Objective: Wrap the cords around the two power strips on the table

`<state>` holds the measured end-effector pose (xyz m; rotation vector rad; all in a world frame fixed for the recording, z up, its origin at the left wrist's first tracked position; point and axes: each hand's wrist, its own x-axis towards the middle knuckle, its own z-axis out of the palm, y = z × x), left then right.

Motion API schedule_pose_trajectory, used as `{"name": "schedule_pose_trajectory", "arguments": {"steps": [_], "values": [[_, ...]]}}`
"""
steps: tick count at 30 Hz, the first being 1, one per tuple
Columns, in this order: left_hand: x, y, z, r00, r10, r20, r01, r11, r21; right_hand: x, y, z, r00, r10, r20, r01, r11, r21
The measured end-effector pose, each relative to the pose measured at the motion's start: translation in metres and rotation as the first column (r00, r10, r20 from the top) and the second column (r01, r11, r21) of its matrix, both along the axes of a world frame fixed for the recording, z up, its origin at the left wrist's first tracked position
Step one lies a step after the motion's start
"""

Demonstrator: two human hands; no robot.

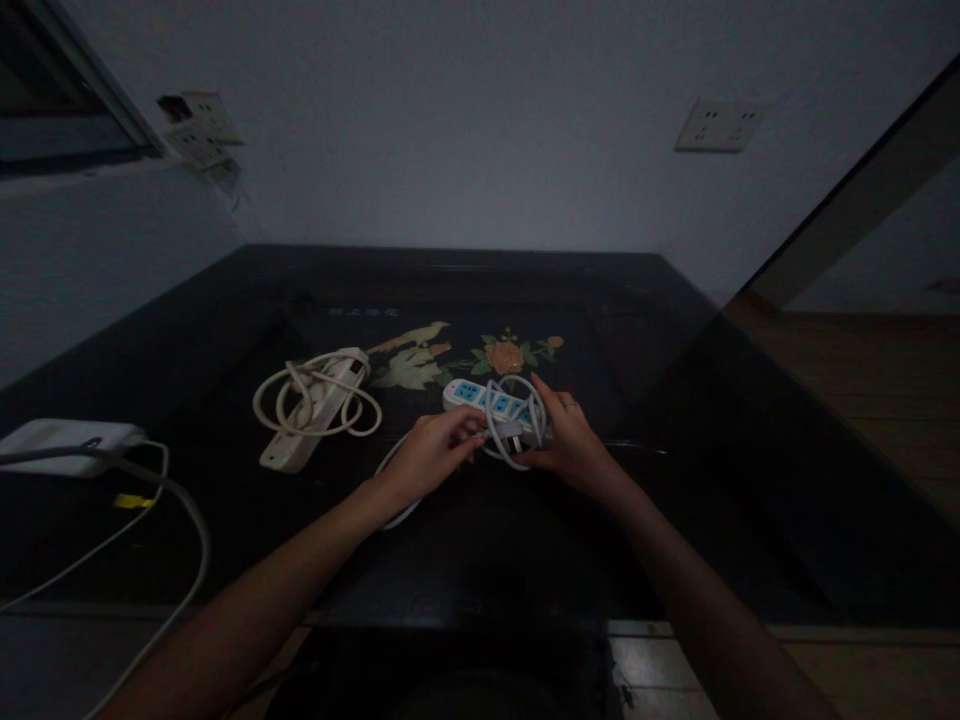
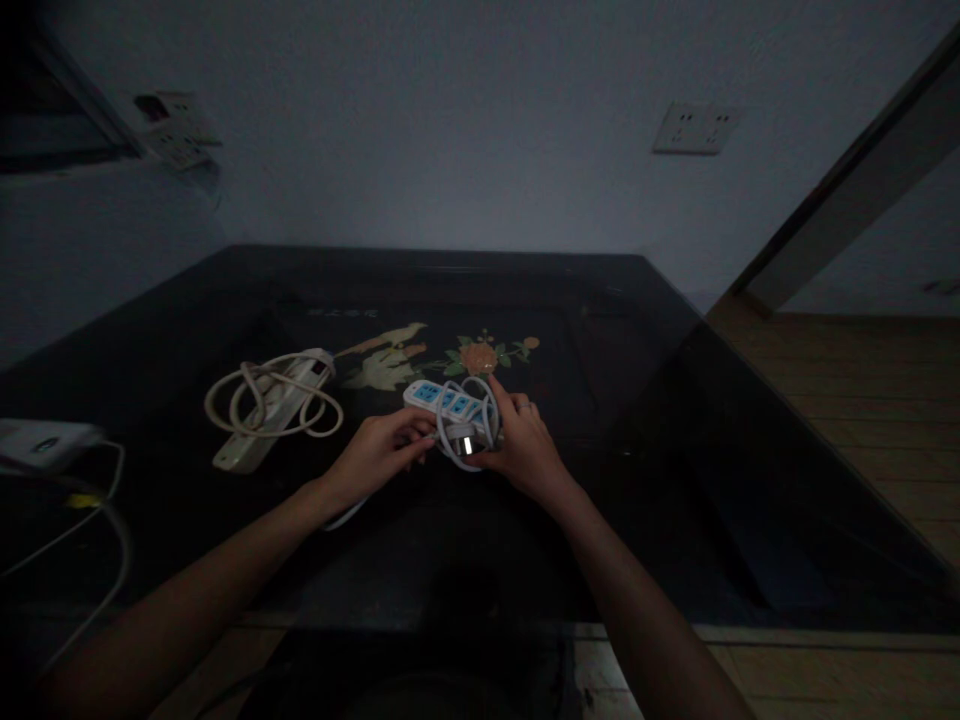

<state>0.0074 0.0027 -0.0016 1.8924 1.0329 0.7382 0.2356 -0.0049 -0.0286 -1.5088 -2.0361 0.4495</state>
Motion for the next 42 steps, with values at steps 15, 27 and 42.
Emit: {"name": "schedule_pose_trajectory", "arguments": {"steps": [15,27,42], "values": [[0.005,0.005,-0.008,0.952,0.009,0.307,0.096,0.941,-0.325,-0.016,-0.015,0.032,0.953,0.189,0.236,-0.266,0.895,0.358],[-0.012,0.005,0.022,0.970,-0.137,-0.199,0.166,0.977,0.133,-0.002,-0.010,0.040,0.980,0.192,-0.054,-0.169,0.943,0.286],[-0.021,0.009,0.019,0.908,-0.103,-0.406,0.257,0.902,0.347,0.091,-0.003,0.081,0.584,-0.275,-0.764,0.515,0.853,0.086]]}}
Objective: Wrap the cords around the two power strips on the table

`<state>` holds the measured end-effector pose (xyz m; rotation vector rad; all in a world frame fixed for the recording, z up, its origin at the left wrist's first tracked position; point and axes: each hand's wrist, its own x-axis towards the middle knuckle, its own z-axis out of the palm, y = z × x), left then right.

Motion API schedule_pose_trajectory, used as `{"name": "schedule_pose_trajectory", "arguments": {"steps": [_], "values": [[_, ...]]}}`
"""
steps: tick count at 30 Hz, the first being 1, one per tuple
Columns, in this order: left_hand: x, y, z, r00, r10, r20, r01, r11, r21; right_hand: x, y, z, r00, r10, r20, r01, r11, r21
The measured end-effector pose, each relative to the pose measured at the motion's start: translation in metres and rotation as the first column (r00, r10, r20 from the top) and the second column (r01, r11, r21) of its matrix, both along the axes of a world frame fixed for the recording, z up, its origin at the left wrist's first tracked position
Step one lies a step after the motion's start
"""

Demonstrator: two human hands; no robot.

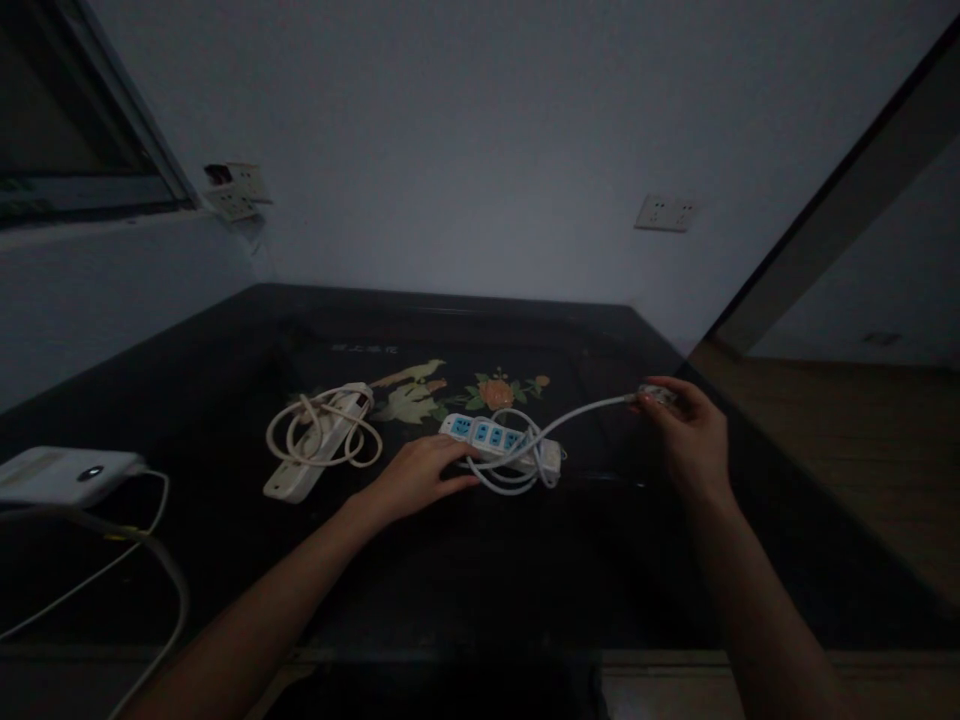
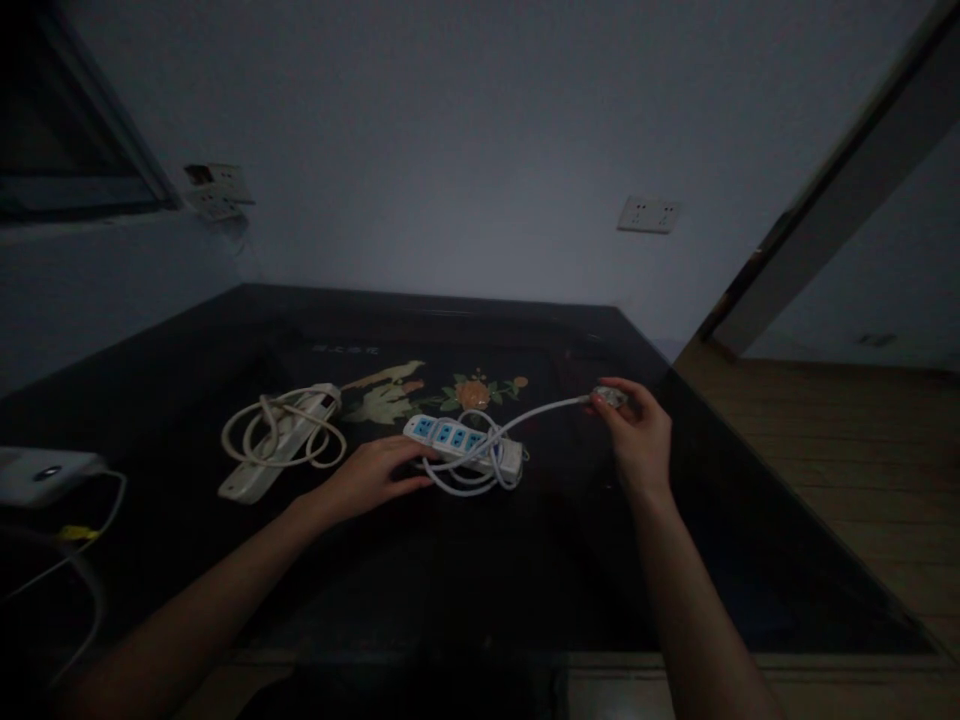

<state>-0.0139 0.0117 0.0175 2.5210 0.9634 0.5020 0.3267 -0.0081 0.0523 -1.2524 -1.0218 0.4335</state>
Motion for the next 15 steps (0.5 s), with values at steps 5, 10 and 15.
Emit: {"name": "schedule_pose_trajectory", "arguments": {"steps": [5,10,15], "values": [[-0.002,0.005,-0.006,1.000,-0.011,-0.003,0.012,0.988,0.153,0.024,-0.001,0.021,0.976,-0.032,-0.217,0.066,0.986,0.152],[-0.003,0.008,-0.015,0.999,0.030,-0.045,-0.017,0.964,0.264,0.033,-0.019,0.050,0.873,-0.056,-0.484,0.165,0.969,0.185],[-0.003,0.009,-0.021,0.999,0.035,-0.014,-0.030,0.966,0.258,0.036,-0.047,0.071,0.847,0.017,-0.531,0.086,0.982,0.168]]}}
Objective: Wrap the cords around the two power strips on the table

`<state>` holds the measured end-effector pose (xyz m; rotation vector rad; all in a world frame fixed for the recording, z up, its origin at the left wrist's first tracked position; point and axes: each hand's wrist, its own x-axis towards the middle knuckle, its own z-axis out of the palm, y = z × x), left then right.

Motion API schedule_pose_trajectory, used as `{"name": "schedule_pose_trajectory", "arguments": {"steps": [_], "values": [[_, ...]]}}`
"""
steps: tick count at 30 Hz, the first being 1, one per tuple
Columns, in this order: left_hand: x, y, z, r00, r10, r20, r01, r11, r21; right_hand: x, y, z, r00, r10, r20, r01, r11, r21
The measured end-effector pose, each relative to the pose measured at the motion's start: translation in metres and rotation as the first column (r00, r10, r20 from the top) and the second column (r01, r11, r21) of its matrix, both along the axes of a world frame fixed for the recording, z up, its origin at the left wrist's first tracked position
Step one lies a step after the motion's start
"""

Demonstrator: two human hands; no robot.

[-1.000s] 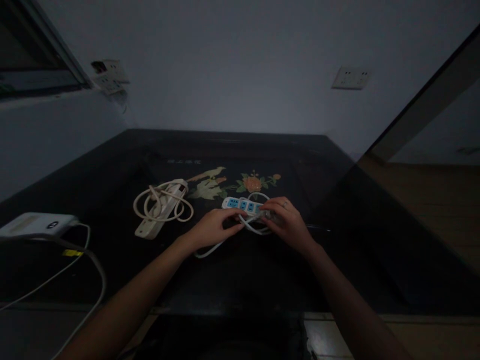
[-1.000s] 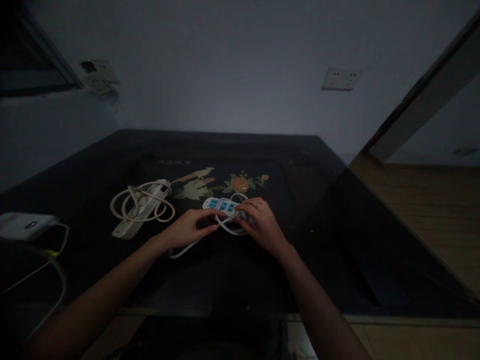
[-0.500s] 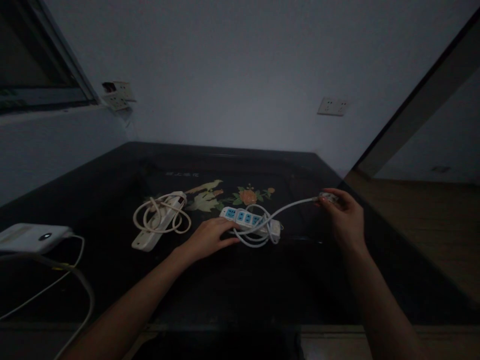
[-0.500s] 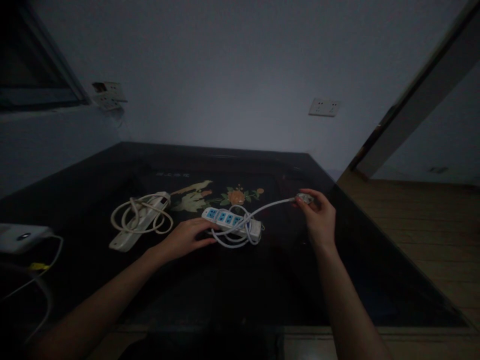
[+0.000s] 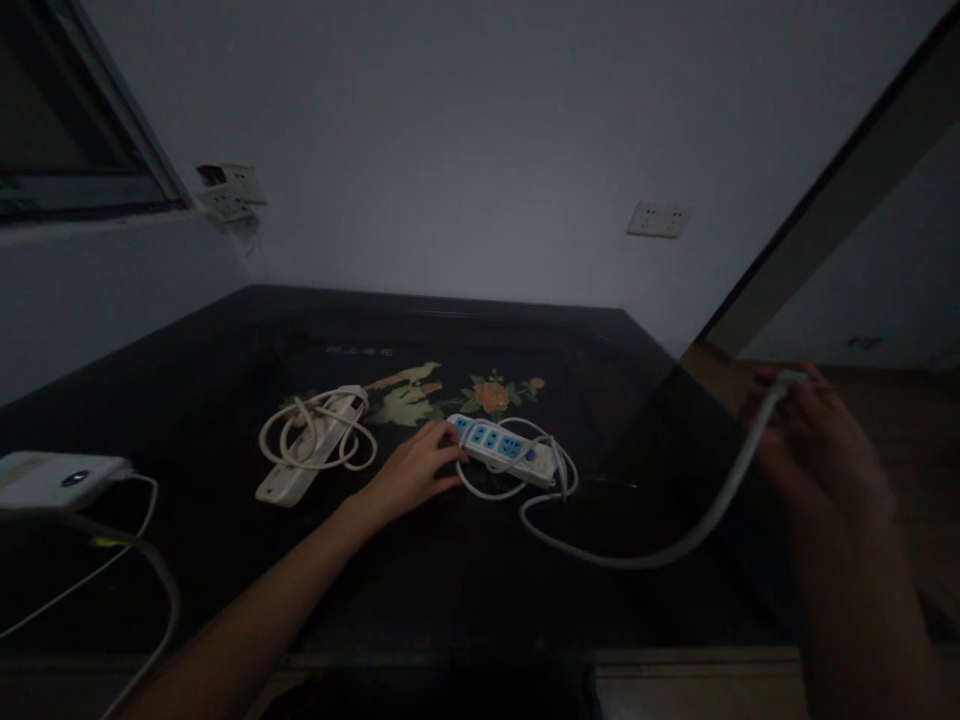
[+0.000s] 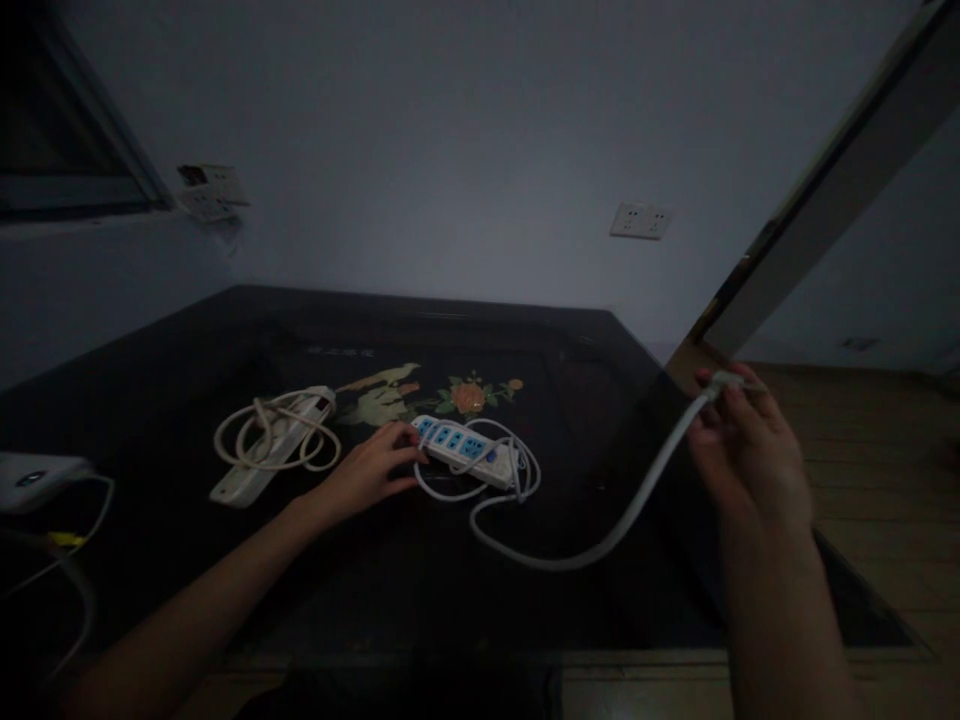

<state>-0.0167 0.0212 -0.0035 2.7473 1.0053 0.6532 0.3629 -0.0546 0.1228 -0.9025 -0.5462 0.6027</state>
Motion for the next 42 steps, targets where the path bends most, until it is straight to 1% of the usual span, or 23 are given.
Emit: {"name": "schedule_pose_trajectory", "arguments": {"steps": [2,5,8,11,13,15,18,20,22,25,28,32,35,37,40,42], "values": [[0.000,-0.001,0.000,0.999,-0.046,-0.006,0.046,0.999,-0.025,-0.004,-0.012,0.005,0.997,0.066,-0.034,-0.068,0.997,-0.040],[-0.003,-0.002,0.004,0.992,-0.118,-0.047,0.115,0.992,-0.060,-0.015,-0.032,0.008,0.990,0.119,-0.082,-0.127,0.987,-0.097],[-0.005,0.001,0.014,0.987,-0.156,-0.033,0.153,0.985,-0.080,-0.029,-0.049,0.006,0.981,0.193,-0.031,-0.196,0.972,-0.128],[-0.001,0.016,0.019,0.991,-0.133,0.033,0.136,0.985,-0.106,-0.043,-0.061,0.001,0.960,0.278,0.045,-0.268,0.950,-0.161],[0.007,0.030,0.015,0.993,-0.106,0.043,0.111,0.986,-0.125,-0.053,-0.064,-0.003,0.923,0.376,0.080,-0.357,0.916,-0.183],[0.016,0.045,0.006,0.994,-0.105,0.002,0.104,0.984,-0.144,-0.061,-0.065,-0.007,0.875,0.471,0.108,-0.449,0.875,-0.182],[0.027,0.058,-0.007,0.984,-0.170,-0.061,0.154,0.966,-0.205,-0.070,-0.063,-0.014,0.833,0.537,0.133,-0.512,0.839,-0.185],[0.030,0.058,-0.009,0.984,-0.154,-0.092,0.131,0.968,-0.214,-0.072,-0.061,-0.017,0.822,0.552,0.136,-0.522,0.828,-0.206],[0.029,0.051,-0.006,0.988,-0.074,-0.134,0.046,0.978,-0.203,-0.071,-0.059,-0.020,0.824,0.550,0.136,-0.516,0.827,-0.223],[0.023,0.032,0.006,0.972,0.070,-0.224,-0.113,0.976,-0.186,-0.066,-0.052,-0.021,0.842,0.526,0.123,-0.491,0.840,-0.230],[0.017,0.009,0.019,0.928,0.176,-0.327,-0.243,0.954,-0.176,-0.064,-0.042,-0.020,0.846,0.517,0.128,-0.485,0.847,-0.217],[0.010,-0.021,0.031,0.869,0.273,-0.413,-0.362,0.920,-0.152,-0.067,-0.027,-0.016,0.819,0.535,0.206,-0.494,0.841,-0.221],[0.006,-0.042,0.033,0.832,0.334,-0.443,-0.423,0.899,-0.115,-0.072,-0.015,-0.013,0.794,0.535,0.288,-0.487,0.844,-0.224],[0.005,-0.054,0.033,0.816,0.359,-0.453,-0.446,0.889,-0.100,-0.076,-0.007,-0.011,0.787,0.516,0.337,-0.474,0.857,-0.203],[0.005,-0.066,0.032,0.794,0.383,-0.473,-0.490,0.863,-0.123,-0.080,0.005,-0.006,0.805,0.443,0.394,-0.434,0.893,-0.118],[0.007,-0.071,0.030,0.782,0.404,-0.475,-0.520,0.842,-0.140,-0.080,0.013,0.001,0.834,0.357,0.421,-0.375,0.926,-0.042]]}}
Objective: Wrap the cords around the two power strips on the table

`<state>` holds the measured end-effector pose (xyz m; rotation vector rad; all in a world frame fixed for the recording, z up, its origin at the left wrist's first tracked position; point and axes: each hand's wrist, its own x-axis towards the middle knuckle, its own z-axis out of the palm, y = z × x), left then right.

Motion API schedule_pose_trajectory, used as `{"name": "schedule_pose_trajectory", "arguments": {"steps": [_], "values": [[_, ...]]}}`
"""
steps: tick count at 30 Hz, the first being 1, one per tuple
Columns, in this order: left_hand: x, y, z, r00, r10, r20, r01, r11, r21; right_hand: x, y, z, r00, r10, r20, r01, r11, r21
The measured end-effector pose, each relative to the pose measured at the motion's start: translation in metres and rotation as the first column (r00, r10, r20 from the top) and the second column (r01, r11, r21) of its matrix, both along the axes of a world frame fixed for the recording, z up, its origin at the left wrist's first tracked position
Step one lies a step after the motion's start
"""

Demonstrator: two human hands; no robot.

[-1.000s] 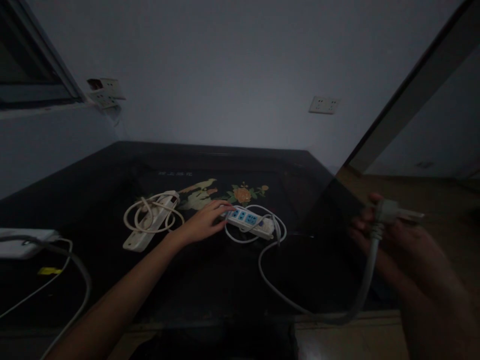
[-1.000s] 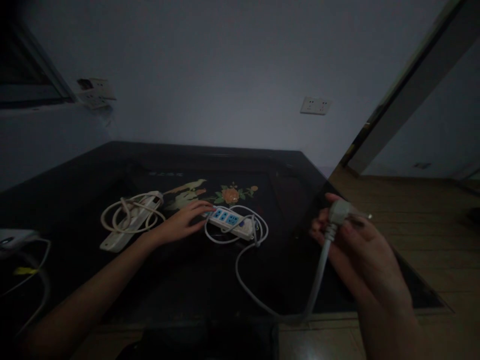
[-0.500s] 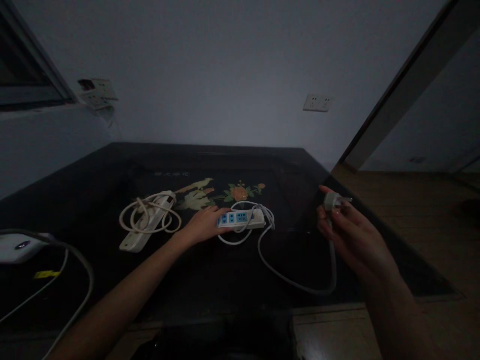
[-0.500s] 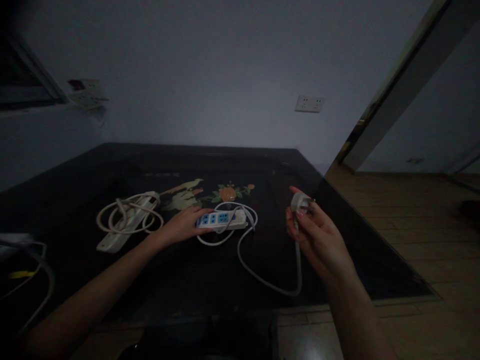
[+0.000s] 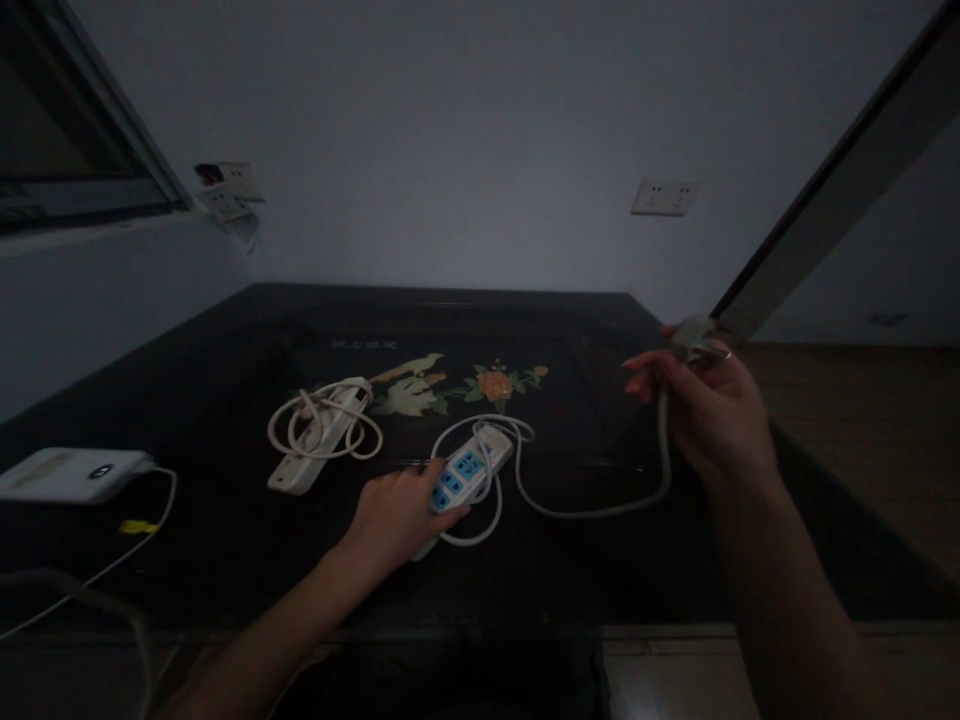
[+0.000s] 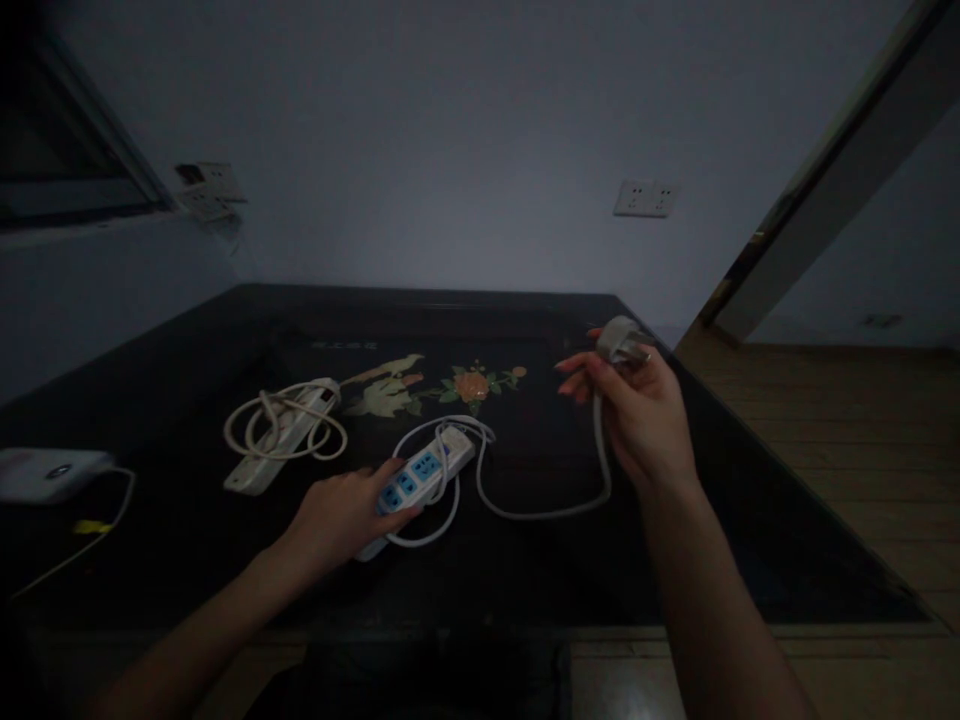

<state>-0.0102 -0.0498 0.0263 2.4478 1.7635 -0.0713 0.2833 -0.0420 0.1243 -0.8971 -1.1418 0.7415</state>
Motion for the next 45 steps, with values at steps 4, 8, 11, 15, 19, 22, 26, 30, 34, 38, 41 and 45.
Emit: {"name": "schedule_pose_trajectory", "arguments": {"steps": [4,8,11,15,19,22,26,30,34,38,41,45], "values": [[0.003,-0.004,-0.004,1.000,0.024,0.004,-0.024,1.000,-0.010,0.014,0.007,0.026,0.984,-0.175,-0.026,0.177,0.965,0.194],[0.000,-0.004,0.004,0.998,0.017,-0.064,-0.019,0.999,-0.030,0.042,-0.004,0.051,0.939,-0.335,-0.075,0.342,0.902,0.264],[-0.007,0.013,0.019,0.996,0.051,-0.072,-0.049,0.999,0.020,0.061,-0.019,0.055,0.867,-0.468,-0.168,0.492,0.857,0.150],[0.003,0.075,0.027,0.988,-0.068,0.138,0.042,0.982,0.185,0.078,-0.037,0.042,0.811,-0.504,-0.297,0.531,0.847,0.012],[0.041,0.150,0.006,0.765,-0.410,0.497,0.416,0.903,0.104,0.093,-0.050,0.022,0.812,-0.454,-0.367,0.486,0.874,-0.006],[0.069,0.178,-0.010,0.623,-0.480,0.618,0.660,0.746,-0.086,0.103,-0.058,0.011,0.823,-0.357,-0.442,0.392,0.920,-0.012],[0.083,0.183,-0.015,0.583,-0.490,0.648,0.759,0.614,-0.218,0.113,-0.067,0.004,0.726,-0.331,-0.603,0.380,0.924,-0.049],[0.074,0.183,-0.009,0.582,-0.539,0.609,0.701,0.712,-0.039,0.116,-0.081,0.002,0.676,-0.260,-0.690,0.415,0.908,0.064],[0.057,0.190,-0.009,0.606,-0.529,0.593,0.603,0.793,0.091,0.109,-0.096,-0.004,0.638,-0.318,-0.702,0.455,0.890,0.011],[0.034,0.196,-0.014,0.670,-0.505,0.545,0.503,0.848,0.168,0.106,-0.101,-0.027,0.678,-0.309,-0.667,0.406,0.914,-0.011],[0.017,0.199,-0.016,0.710,-0.469,0.525,0.429,0.880,0.205,0.112,-0.096,-0.055,0.721,-0.294,-0.627,0.333,0.941,-0.057],[-0.004,0.201,-0.018,0.730,-0.421,0.539,0.365,0.906,0.213,0.120,-0.084,-0.090,0.734,-0.407,-0.543,0.304,0.913,-0.273]]}}
